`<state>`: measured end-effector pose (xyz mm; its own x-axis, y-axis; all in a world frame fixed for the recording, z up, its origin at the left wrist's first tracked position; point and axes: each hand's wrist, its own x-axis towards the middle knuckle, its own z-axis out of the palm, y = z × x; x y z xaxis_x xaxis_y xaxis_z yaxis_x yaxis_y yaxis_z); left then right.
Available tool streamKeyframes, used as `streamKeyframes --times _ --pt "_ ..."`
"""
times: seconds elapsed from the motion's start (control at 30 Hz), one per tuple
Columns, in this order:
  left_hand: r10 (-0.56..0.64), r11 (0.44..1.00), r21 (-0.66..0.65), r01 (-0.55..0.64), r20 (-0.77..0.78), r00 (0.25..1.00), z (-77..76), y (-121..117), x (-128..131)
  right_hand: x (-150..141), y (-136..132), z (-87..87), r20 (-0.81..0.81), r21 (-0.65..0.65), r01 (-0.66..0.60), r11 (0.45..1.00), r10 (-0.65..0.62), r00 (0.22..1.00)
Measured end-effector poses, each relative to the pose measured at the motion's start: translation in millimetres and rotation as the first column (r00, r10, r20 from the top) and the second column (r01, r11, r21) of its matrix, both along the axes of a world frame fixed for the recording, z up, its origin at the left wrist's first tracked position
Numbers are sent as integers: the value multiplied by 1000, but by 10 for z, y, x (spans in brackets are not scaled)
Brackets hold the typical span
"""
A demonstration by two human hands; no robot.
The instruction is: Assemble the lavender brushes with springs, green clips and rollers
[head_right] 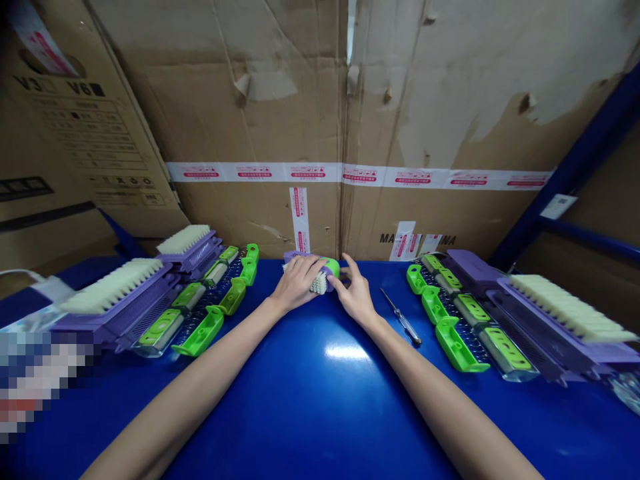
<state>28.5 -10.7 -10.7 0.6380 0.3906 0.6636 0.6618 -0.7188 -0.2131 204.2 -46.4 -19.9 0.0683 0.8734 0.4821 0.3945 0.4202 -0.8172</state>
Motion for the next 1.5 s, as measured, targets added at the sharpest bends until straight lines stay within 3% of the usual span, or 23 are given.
streamKeyframes --times 0.4,0.53,0.67,0.9,1.0,1.13,1.33,1.5 --pt "6 999 33 -5 -22 1000 -19 -28 -15 -9 35 -10 -80 -47 22 999 -26 996" --pt "78 994 73 -83 71 994 -39 -26 -3 35 81 -13 -95 -144 122 982 -137 986" --pt "123 992 -4 -123 76 989 -30 -24 8 72 126 24 100 -240 267 933 -250 963" --pt "89 992 -95 -85 35 995 -28 -28 10 32 129 130 457 -279 395 875 -241 856" --pt "78 992 -104 -71 62 995 -56 -24 18 13 97 126 460 -204 374 905 -249 852" --pt "76 993 -96 -68 79 994 -75 -23 27 51 90 66 373 -191 269 944 -183 910" --pt "146 988 -55 -142 81 986 -23 -83 1 125 98 1 174 -176 245 953 -214 961" --pt "135 991 -2 -135 -47 990 23 -200 2 62 17 34 84 -153 93 984 -81 993"
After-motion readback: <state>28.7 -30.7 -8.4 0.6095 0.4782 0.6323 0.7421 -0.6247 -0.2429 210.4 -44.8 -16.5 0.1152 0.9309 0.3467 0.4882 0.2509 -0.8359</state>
